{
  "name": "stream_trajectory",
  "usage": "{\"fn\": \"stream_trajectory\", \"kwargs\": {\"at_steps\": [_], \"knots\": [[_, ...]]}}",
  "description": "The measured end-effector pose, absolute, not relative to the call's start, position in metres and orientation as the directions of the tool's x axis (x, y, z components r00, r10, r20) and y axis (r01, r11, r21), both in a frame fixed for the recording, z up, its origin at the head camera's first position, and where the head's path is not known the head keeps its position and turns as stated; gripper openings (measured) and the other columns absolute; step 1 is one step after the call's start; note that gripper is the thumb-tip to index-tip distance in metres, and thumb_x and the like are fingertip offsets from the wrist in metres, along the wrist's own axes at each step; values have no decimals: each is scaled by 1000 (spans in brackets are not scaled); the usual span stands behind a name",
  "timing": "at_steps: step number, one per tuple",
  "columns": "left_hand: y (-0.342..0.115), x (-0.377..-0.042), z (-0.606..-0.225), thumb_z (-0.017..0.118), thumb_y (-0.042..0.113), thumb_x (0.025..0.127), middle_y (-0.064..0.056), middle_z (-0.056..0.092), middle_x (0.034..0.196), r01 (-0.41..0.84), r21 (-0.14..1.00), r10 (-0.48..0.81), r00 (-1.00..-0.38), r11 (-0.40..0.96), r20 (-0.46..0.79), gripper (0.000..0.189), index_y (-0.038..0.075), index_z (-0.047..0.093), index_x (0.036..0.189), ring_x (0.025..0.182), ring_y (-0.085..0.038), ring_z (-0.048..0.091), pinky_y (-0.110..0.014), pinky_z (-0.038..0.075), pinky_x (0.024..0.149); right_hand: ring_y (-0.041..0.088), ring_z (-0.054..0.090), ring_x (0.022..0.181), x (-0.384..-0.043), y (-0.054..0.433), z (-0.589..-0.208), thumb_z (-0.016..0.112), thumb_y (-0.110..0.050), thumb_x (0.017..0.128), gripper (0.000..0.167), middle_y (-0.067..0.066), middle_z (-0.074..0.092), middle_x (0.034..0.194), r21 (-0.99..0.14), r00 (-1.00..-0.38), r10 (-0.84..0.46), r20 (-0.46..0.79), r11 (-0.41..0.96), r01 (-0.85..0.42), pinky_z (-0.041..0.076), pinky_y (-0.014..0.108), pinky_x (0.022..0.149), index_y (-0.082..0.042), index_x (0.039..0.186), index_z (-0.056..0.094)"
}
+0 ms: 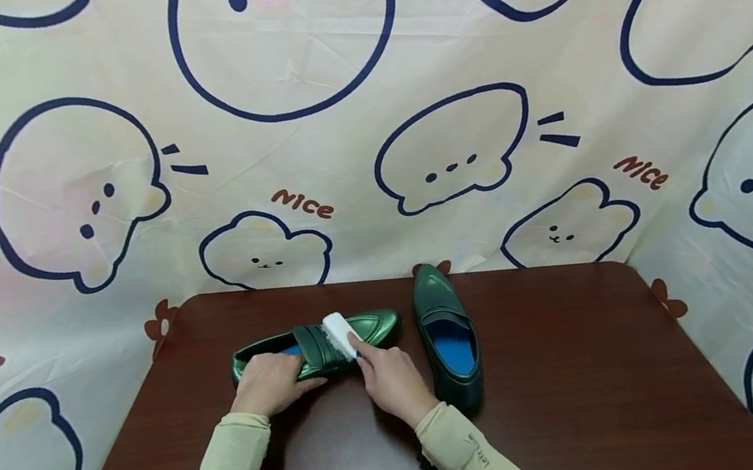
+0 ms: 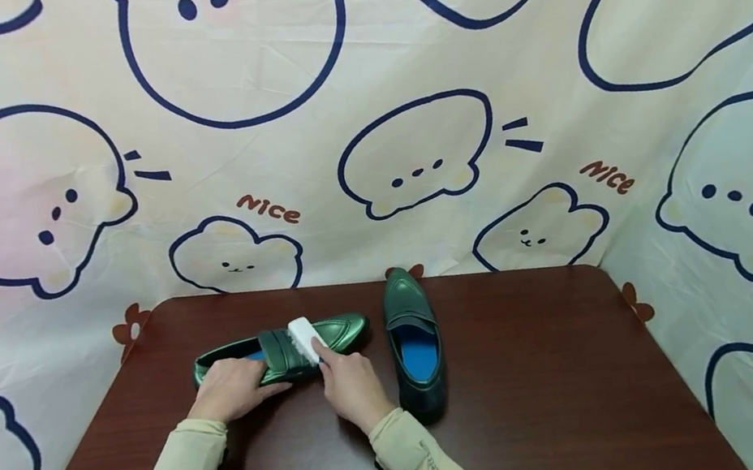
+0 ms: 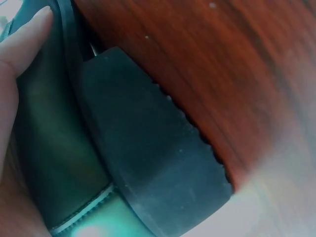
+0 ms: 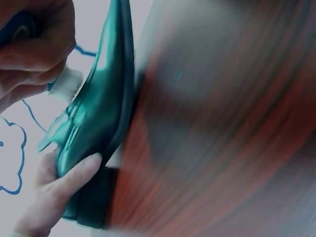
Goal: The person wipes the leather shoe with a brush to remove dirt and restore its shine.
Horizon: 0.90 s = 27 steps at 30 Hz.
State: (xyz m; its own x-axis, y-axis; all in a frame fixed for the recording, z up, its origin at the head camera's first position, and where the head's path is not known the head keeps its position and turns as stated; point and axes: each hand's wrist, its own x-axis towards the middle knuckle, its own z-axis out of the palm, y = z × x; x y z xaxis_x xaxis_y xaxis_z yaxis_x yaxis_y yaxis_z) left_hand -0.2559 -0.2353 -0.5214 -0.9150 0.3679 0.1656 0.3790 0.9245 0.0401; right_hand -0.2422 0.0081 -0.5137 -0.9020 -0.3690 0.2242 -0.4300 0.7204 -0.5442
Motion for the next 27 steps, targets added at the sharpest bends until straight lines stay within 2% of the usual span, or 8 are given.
{"fn": "stream_trajectory", "kwargs": {"at_steps": [4,11,17,27], "knots": [[-236,-255,-521,73,60,88,7,38,51,372,49,361,-919,927,159,56,22,42,60,46,-12,40,-33,39,48,13,43,45,-249,18,-520,64,-15,103,46,5,56,57,-450,-916,-278,288,805,-386,35,28,46,-20,148,58],[-236,-255,-522,73,60,88,7,36,52,381,54,368,-914,923,169,57,22,41,61,46,-12,39,-32,37,48,15,32,38,-249,20,-520,65,-12,102,45,1,39,48,-344,-914,-193,358,882,-321,26,28,39,-15,146,59],[-235,-255,-520,74,60,87,7,36,51,381,49,367,-912,923,181,57,22,41,60,45,-12,38,-33,36,48,14,30,38,-248,20,-519,65,-11,101,46,0,37,48,-326,-910,-186,371,891,-315,24,27,39,-16,146,59],[-235,-255,-521,73,59,88,7,38,52,380,62,367,-917,923,158,55,22,42,61,47,-12,40,-33,39,50,15,38,40,-250,21,-518,64,-15,103,46,2,45,51,-351,-935,-178,305,892,-284,32,29,41,-19,148,57]]}}
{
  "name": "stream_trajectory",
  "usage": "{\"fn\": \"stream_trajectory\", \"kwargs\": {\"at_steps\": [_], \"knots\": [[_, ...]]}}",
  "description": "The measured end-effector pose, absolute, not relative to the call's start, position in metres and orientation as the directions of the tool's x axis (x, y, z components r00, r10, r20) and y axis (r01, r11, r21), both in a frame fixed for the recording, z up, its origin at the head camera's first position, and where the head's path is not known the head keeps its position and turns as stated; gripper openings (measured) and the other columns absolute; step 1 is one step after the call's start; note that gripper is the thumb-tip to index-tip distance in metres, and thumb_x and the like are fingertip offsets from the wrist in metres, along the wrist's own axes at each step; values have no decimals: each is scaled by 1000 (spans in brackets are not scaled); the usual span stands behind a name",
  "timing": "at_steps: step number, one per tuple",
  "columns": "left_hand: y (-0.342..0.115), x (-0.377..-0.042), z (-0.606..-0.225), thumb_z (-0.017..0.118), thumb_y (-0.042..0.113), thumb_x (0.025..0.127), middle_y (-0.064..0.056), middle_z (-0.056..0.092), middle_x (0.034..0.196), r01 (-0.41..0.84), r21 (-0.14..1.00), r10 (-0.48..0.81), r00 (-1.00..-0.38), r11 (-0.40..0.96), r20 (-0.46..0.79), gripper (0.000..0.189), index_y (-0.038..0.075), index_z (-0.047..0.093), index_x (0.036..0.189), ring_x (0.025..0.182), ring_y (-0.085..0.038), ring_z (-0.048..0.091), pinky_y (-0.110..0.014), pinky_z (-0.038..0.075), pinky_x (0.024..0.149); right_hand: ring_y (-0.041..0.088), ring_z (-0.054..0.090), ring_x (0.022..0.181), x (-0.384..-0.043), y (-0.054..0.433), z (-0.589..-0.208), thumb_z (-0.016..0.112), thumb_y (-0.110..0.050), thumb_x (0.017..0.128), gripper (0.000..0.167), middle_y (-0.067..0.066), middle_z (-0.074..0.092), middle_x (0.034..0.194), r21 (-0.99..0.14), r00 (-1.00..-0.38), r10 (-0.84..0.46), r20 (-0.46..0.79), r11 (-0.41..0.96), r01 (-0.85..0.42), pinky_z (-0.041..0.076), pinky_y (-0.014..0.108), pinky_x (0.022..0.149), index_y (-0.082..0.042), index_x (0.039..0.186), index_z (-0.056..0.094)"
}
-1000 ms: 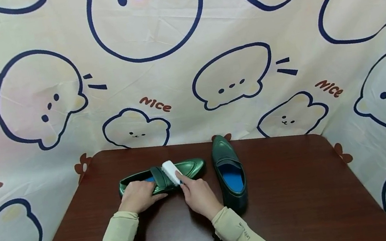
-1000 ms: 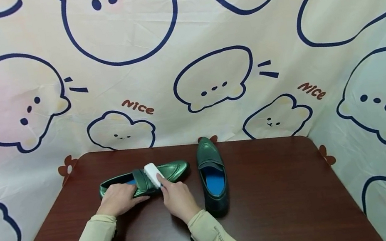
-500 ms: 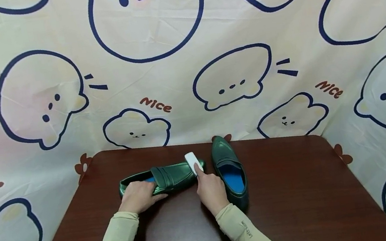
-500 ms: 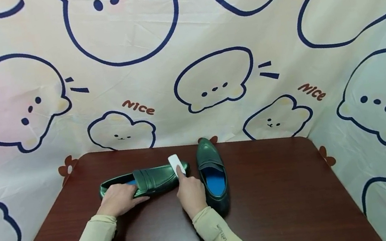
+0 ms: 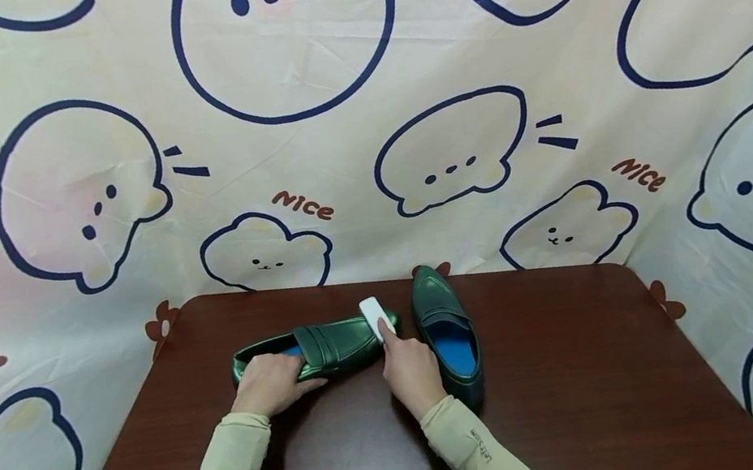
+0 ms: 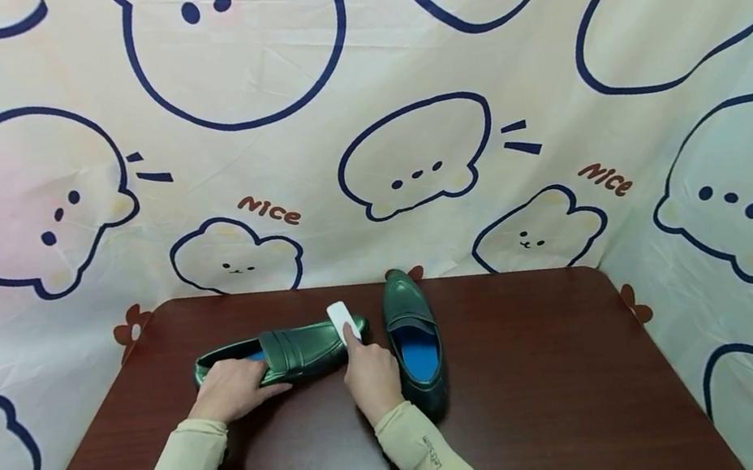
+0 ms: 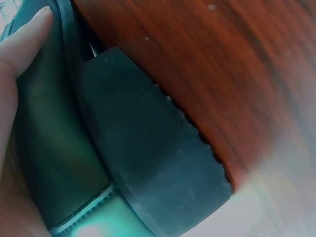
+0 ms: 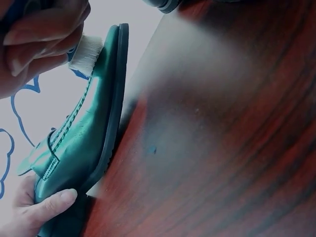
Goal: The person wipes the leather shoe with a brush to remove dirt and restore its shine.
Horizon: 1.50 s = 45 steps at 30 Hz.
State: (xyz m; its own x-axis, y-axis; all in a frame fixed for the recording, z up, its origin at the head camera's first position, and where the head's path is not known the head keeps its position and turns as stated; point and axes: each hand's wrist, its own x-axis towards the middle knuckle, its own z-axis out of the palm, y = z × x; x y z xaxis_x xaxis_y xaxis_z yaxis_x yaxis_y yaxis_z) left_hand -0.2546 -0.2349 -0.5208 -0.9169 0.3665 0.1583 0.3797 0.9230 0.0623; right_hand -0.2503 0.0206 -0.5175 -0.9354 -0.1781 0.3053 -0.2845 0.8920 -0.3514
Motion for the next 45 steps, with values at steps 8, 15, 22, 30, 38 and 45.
{"fn": "stream_trajectory", "kwargs": {"at_steps": [8,15,22,30,38,45], "knots": [[-236,-254,-521,73,59,88,7,37,52,372,61,359,-920,926,154,56,22,42,61,46,-12,39,-32,37,49,14,45,43,-250,18,-518,62,-19,105,46,1,51,54,-416,-925,-249,287,838,-354,37,29,43,-20,150,55],[-235,-255,-522,74,58,88,6,39,51,375,68,361,-919,925,158,55,22,43,61,47,-12,42,-34,41,50,18,54,49,-250,17,-521,65,-19,103,45,8,66,66,-398,-917,-268,297,838,-374,41,30,46,-20,148,58],[-235,-255,-520,74,58,88,6,38,52,371,61,358,-920,926,162,56,22,42,60,46,-12,40,-33,38,49,15,39,42,-252,19,-520,64,-16,103,46,1,49,53,-364,-927,-218,306,872,-326,33,28,42,-19,148,58],[-236,-255,-523,73,59,89,6,37,52,374,62,360,-918,925,163,55,22,42,62,47,-12,40,-33,39,50,16,34,39,-250,19,-514,69,-2,93,60,1,39,49,-286,-940,-131,316,931,-226,28,28,40,-13,150,55],[-234,-254,-522,74,58,88,6,36,52,377,71,360,-916,923,178,56,22,41,60,46,-12,39,-33,37,49,15,33,39,-251,19,-512,70,-4,93,65,1,38,49,-246,-945,-110,309,950,-191,26,27,40,-11,154,49],[-234,-254,-523,74,57,88,6,38,51,373,73,356,-918,925,176,55,22,42,60,47,-12,41,-35,41,50,15,41,41,-251,17,-509,62,-17,105,47,-1,45,51,-386,-932,-242,270,860,-335,34,29,42,-19,151,55]]}}
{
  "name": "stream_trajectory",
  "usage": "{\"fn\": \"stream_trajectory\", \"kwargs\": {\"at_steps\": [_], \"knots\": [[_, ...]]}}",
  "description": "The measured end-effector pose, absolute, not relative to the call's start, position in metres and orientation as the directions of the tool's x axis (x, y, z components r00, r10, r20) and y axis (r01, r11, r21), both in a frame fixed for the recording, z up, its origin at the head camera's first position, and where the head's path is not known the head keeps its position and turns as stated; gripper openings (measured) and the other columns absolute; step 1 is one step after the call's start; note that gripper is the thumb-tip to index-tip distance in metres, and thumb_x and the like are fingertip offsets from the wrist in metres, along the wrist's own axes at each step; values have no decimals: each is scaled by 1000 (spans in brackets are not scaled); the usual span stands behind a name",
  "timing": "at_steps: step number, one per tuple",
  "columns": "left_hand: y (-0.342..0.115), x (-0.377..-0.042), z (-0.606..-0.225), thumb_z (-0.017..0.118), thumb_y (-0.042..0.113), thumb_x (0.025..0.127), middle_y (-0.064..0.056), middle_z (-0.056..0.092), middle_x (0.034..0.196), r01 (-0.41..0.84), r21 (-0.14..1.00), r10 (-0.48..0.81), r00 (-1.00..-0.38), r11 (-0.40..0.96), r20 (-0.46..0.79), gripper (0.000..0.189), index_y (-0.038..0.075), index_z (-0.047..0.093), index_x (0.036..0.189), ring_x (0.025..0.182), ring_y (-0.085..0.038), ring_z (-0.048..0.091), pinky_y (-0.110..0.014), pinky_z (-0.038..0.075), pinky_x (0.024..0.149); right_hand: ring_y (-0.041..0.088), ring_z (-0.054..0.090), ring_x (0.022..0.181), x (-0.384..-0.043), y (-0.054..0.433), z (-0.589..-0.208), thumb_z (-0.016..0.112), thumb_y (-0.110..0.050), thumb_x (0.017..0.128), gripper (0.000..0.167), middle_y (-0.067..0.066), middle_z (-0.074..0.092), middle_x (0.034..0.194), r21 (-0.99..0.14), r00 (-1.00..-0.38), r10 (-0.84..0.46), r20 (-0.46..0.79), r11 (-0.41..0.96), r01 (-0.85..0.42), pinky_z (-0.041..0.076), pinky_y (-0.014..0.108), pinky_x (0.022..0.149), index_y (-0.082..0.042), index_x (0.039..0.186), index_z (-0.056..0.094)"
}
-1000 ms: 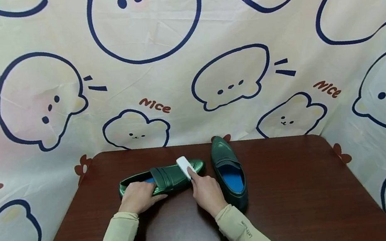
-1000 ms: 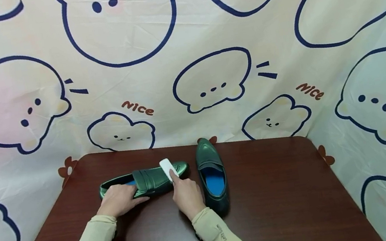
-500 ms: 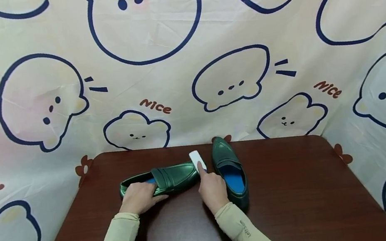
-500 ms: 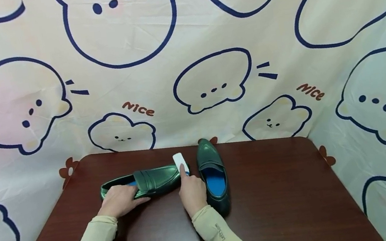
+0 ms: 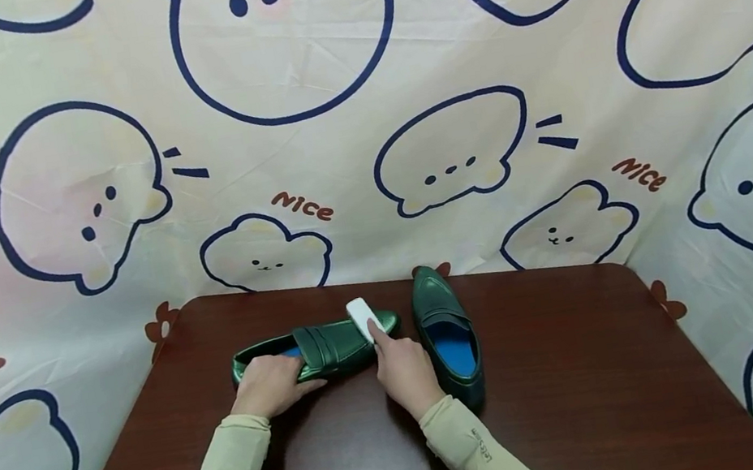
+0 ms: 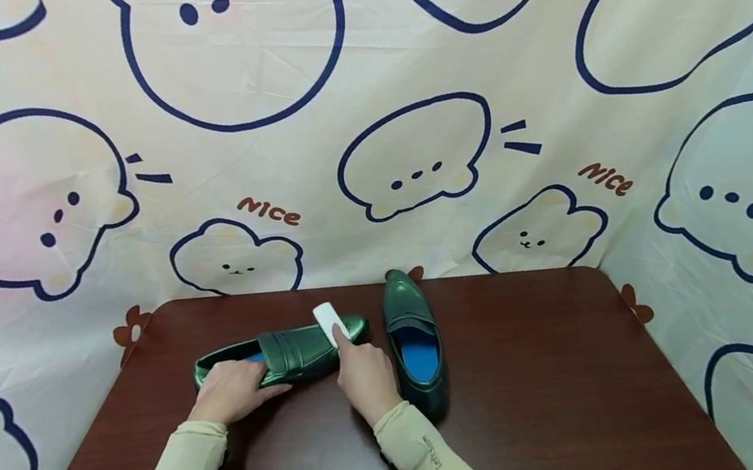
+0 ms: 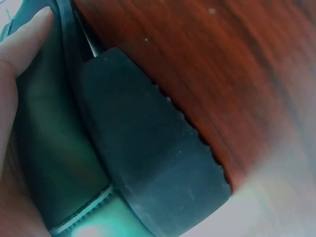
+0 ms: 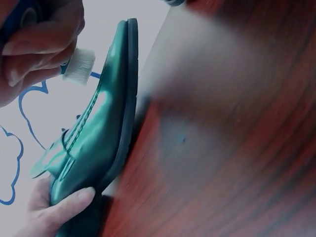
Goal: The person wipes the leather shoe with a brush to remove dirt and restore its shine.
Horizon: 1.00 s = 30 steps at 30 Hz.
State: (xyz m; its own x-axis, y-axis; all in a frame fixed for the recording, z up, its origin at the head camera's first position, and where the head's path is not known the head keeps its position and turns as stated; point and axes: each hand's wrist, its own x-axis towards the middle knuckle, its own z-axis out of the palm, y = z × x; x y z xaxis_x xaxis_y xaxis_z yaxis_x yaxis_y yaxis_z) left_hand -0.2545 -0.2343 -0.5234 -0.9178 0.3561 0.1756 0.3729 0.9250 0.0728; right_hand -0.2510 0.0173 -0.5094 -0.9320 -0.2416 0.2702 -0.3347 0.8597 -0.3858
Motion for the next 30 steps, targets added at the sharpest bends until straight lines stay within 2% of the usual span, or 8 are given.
{"fn": "stream_trajectory", "kwargs": {"at_steps": [8,12,17,26,30], "knots": [[-233,-254,-524,74,58,88,6,39,51,368,72,352,-921,927,168,55,22,43,60,48,-12,42,-35,42,51,20,54,48,-248,16,-512,65,-18,102,45,7,64,63,-378,-927,-256,275,857,-349,41,32,45,-19,147,60],[-233,-253,-523,74,58,88,6,38,51,367,68,352,-921,928,166,56,22,42,59,46,-12,41,-34,40,50,18,47,43,-249,19,-515,64,-15,102,46,4,55,54,-373,-934,-228,274,870,-322,37,30,43,-18,148,59],[-233,-253,-522,75,57,88,6,35,52,369,78,351,-919,926,178,57,22,41,59,46,-12,39,-32,36,49,16,34,38,-250,22,-514,64,-5,98,55,0,38,48,-335,-945,-170,280,905,-262,27,28,40,-16,151,54],[-233,-252,-522,74,58,88,8,33,51,373,76,355,-916,925,185,58,22,40,59,45,-11,37,-31,34,48,17,40,42,-250,22,-511,73,-5,92,66,5,51,57,-277,-953,-125,275,939,-203,38,29,42,-10,153,49],[-234,-253,-522,74,58,88,8,32,51,374,71,356,-916,925,184,58,22,40,58,45,-11,37,-31,34,48,16,38,41,-250,20,-512,71,-5,94,64,3,47,53,-279,-951,-137,279,936,-217,35,28,42,-12,153,50]]}}
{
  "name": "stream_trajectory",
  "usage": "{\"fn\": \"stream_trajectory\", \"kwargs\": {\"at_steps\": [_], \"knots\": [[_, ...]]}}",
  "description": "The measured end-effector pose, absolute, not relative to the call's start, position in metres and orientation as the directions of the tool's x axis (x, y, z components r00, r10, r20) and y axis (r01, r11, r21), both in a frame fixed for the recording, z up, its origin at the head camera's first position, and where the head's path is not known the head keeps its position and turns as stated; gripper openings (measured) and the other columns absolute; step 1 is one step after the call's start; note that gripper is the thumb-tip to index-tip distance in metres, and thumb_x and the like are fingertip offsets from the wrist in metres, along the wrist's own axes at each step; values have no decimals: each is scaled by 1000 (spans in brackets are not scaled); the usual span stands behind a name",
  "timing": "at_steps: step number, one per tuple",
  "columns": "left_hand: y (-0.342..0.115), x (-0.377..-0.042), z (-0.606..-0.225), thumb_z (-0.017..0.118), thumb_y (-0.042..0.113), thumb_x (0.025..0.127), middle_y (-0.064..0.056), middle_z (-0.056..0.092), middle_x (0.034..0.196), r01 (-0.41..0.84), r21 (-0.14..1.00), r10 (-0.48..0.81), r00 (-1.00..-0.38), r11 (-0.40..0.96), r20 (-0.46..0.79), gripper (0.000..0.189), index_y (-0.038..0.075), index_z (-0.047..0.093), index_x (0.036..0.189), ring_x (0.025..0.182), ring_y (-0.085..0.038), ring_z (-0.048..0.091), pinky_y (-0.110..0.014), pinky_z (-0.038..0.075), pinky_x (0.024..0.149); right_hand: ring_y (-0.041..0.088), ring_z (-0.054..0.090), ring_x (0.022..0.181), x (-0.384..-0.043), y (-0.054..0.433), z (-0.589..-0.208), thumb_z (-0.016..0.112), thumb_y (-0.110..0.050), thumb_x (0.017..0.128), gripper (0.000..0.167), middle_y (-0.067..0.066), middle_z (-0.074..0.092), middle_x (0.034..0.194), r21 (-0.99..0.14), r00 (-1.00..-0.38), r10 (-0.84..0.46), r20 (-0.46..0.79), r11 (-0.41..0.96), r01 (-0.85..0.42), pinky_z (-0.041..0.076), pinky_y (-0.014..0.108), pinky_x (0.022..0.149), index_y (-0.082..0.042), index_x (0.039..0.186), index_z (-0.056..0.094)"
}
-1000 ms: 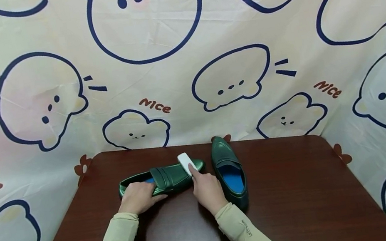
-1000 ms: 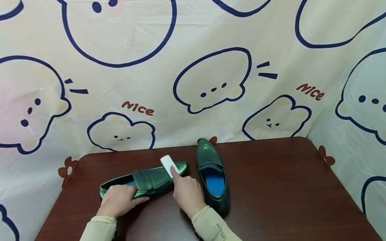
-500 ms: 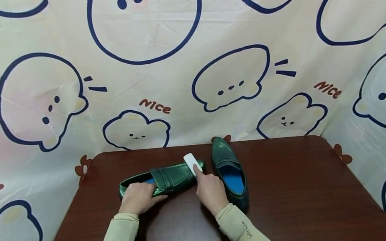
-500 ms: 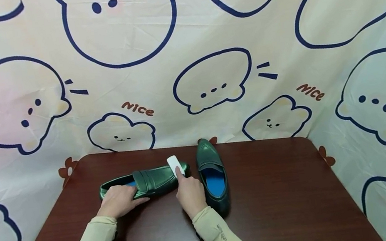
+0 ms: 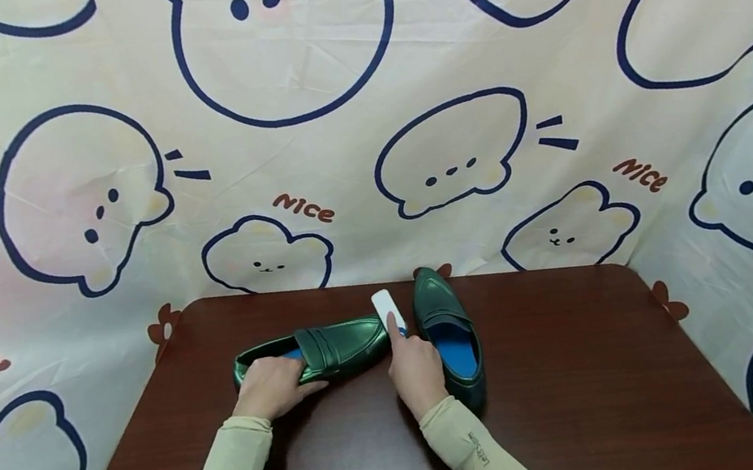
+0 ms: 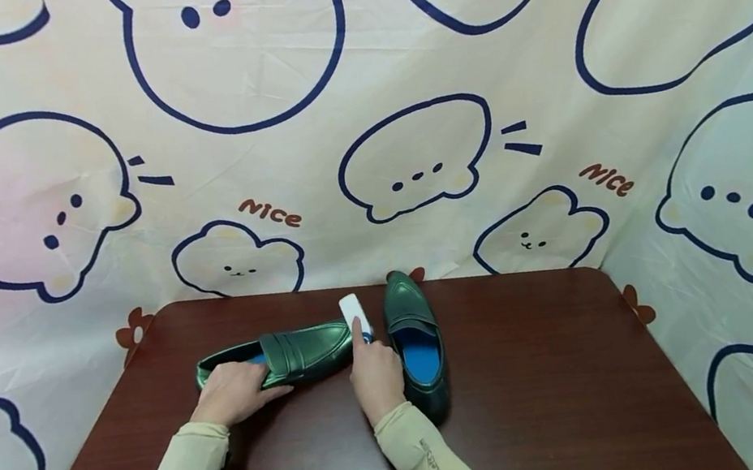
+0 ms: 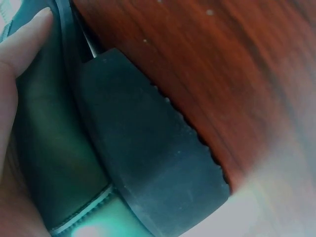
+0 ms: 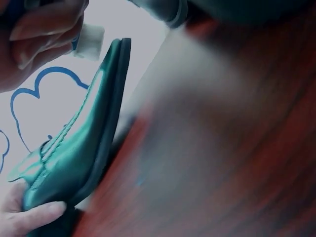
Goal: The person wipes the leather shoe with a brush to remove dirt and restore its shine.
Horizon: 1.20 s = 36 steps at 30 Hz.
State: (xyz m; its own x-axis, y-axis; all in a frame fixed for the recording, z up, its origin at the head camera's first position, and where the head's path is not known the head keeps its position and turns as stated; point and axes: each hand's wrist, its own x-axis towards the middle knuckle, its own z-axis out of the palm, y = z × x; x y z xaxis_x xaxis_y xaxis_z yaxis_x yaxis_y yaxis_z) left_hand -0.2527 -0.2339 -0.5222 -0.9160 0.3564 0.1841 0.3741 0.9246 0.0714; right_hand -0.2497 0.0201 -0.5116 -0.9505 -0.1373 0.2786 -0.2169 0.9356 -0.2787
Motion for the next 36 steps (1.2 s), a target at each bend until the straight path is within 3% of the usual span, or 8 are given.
{"fn": "stream_trajectory", "kwargs": {"at_steps": [4,9,15,25,32,36], "knots": [[-234,-254,-523,74,58,88,8,34,51,375,66,358,-916,925,182,57,22,41,58,46,-12,38,-32,36,48,16,37,40,-248,16,-511,65,-6,98,58,0,40,49,-319,-945,-185,270,908,-270,31,29,41,-17,153,51],[-233,-255,-523,73,59,88,7,37,51,373,64,358,-918,926,168,56,23,43,58,47,-12,40,-34,39,50,15,41,42,-247,9,-509,60,-16,105,49,-1,43,50,-363,-943,-227,242,880,-305,36,30,43,-21,153,52],[-233,-254,-522,73,58,88,7,37,51,370,67,356,-920,926,168,56,23,43,58,47,-12,40,-33,39,50,18,45,44,-248,11,-512,65,-9,99,56,3,48,53,-336,-946,-226,231,894,-295,39,31,44,-19,152,53],[-233,-253,-522,74,58,88,7,34,52,373,60,357,-915,926,187,58,22,40,58,46,-12,37,-32,35,48,15,37,41,-250,23,-512,73,-4,91,68,2,45,53,-255,-946,-141,292,942,-219,33,27,41,-9,154,48],[-233,-254,-524,74,58,88,7,34,52,373,61,356,-915,926,190,58,22,41,58,46,-12,37,-32,34,48,15,37,41,-250,22,-514,72,-5,92,65,1,43,52,-256,-936,-154,317,936,-241,33,28,42,-10,153,49],[-234,-254,-524,74,58,88,7,34,52,365,66,349,-920,929,176,58,22,42,58,46,-12,38,-32,36,49,14,38,41,-251,18,-517,64,-9,100,56,0,42,51,-348,-928,-202,315,885,-310,32,28,42,-14,154,49]]}}
